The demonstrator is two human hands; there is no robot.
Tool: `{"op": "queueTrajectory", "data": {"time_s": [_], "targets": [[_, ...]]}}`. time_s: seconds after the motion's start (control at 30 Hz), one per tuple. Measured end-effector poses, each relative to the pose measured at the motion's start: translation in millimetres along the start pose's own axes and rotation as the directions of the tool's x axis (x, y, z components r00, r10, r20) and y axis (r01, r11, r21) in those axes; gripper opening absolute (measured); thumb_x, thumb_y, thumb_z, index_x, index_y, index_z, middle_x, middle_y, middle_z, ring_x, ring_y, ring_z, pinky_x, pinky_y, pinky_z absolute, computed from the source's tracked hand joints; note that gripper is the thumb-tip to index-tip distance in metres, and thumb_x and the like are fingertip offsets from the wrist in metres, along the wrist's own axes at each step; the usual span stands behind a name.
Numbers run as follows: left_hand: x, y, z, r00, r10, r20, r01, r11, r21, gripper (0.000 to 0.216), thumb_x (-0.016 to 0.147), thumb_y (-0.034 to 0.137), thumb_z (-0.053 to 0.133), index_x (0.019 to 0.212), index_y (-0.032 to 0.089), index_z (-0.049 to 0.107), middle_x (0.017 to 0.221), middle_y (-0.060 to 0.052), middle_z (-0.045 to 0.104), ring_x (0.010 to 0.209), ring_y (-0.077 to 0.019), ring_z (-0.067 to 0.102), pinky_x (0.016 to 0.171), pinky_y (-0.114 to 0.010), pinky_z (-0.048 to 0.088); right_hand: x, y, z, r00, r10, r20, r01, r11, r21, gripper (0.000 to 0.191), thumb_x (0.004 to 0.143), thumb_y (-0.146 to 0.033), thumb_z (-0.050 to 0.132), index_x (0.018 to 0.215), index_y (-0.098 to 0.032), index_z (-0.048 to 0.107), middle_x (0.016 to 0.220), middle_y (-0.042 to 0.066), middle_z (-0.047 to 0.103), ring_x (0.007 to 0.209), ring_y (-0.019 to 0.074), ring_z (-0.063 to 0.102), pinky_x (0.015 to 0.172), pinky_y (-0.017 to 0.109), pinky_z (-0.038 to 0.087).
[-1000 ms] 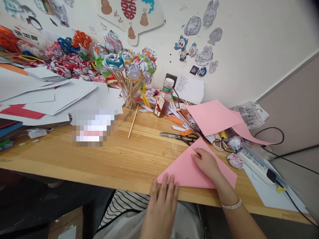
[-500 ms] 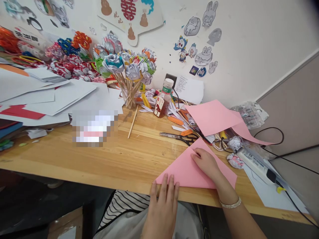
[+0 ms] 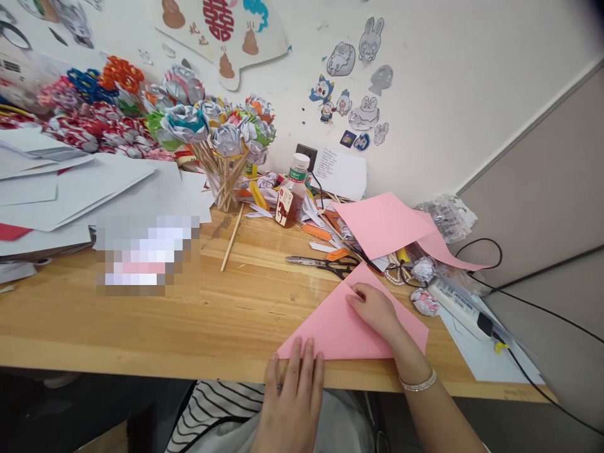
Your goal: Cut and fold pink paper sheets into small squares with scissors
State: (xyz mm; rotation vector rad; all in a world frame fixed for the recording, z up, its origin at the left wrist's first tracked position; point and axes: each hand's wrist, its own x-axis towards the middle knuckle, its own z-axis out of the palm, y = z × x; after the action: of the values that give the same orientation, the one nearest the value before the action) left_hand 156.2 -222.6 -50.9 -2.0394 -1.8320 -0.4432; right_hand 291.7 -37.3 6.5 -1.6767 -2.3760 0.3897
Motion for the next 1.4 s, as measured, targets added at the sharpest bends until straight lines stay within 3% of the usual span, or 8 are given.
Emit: {"op": "queueTrajectory", "data": {"time_s": [0.23, 0.33, 0.53, 0.87, 1.17, 1.4], "targets": [[0.3, -1.5, 1.0, 1.0, -0.004, -0.02, 0.003, 1.0, -0.016, 0.041, 0.084, 0.029, 0.034, 0.12, 0.02, 0.053, 0.128, -0.008, 0.051, 0.123, -0.0284, 0.034, 0.092, -0.053, 0.03, 0.0, -0.2, -0.6, 0.999, 0.048, 0.016, -0.049, 0.998, 0.048, 0.014, 0.073, -0.025, 0.046, 0.061, -0.021, 0.052, 0.065, -0.003, 0.059, 0.06, 0.0139, 0.05, 0.051, 0.024, 0.026], [-0.2, -1.6, 3.2, 0.999, -0.003, -0.036, 0.002, 1.0, -0.03, 0.041, 0.085, 0.029, 0.034, 0.119, 0.019, 0.053, 0.127, -0.008, 0.053, 0.123, -0.0286, 0.034, 0.092, -0.053, 0.03, 0.9, 2.6, 0.1, 0.997, 0.073, 0.014, -0.074, 0.993, 0.093, 0.008, 0.072, -0.027, 0.049, 0.073, -0.023, 0.055, 0.073, -0.003, 0.061, 0.066, 0.015, 0.054, 0.054, 0.023, 0.03], [-2.4, -1.2, 8.8, 0.999, -0.007, -0.052, 0.005, 0.999, -0.049, 0.041, 0.086, 0.032, 0.034, 0.119, 0.02, 0.053, 0.127, -0.008, 0.053, 0.124, -0.0284, 0.032, 0.093, -0.053, 0.028, 0.7, 7.5, 0.9, 0.994, 0.106, 0.023, -0.108, 0.978, 0.181, 0.026, 0.07, -0.03, 0.054, 0.096, -0.027, 0.053, 0.08, -0.002, 0.061, 0.072, 0.0158, 0.056, 0.06, 0.024, 0.036], [1.3, 3.2, 8.3, 0.999, -0.05, -0.017, 0.048, 0.997, -0.064, 0.041, 0.083, 0.04, 0.043, 0.117, 0.021, 0.056, 0.123, -0.008, 0.057, 0.117, -0.0279, 0.044, 0.097, -0.049, 0.029, 1.0, 7.3, 0.0, 0.994, 0.109, 0.031, -0.113, 0.977, 0.179, 0.026, 0.071, -0.03, 0.055, 0.096, -0.026, 0.053, 0.082, -0.002, 0.062, 0.075, 0.0164, 0.056, 0.062, 0.025, 0.037], [7.6, 3.4, 10.9, 0.998, 0.045, -0.051, -0.043, 0.998, 0.038, 0.044, 0.081, 0.044, 0.045, 0.108, 0.013, 0.061, 0.116, -0.016, 0.06, 0.11, -0.0326, 0.051, 0.093, -0.048, 0.03, -0.2, 9.1, 0.9, 0.997, 0.073, 0.041, -0.08, 0.973, 0.218, 0.024, 0.073, -0.031, 0.053, 0.096, -0.026, 0.054, 0.084, -0.001, 0.062, 0.075, 0.0162, 0.056, 0.062, 0.025, 0.038], [5.1, -2.5, 7.0, 1.0, 0.031, 0.0, -0.031, 1.0, 0.005, 0.045, 0.082, 0.039, 0.041, 0.118, 0.015, 0.054, 0.125, -0.008, 0.055, 0.116, -0.0299, 0.045, 0.094, -0.048, 0.029, 0.0, 12.7, 4.2, 0.999, 0.036, 0.021, -0.04, 0.971, 0.234, 0.023, 0.073, -0.031, 0.053, 0.096, -0.026, 0.055, 0.084, -0.001, 0.062, 0.075, 0.016, 0.056, 0.062, 0.025, 0.038]]}}
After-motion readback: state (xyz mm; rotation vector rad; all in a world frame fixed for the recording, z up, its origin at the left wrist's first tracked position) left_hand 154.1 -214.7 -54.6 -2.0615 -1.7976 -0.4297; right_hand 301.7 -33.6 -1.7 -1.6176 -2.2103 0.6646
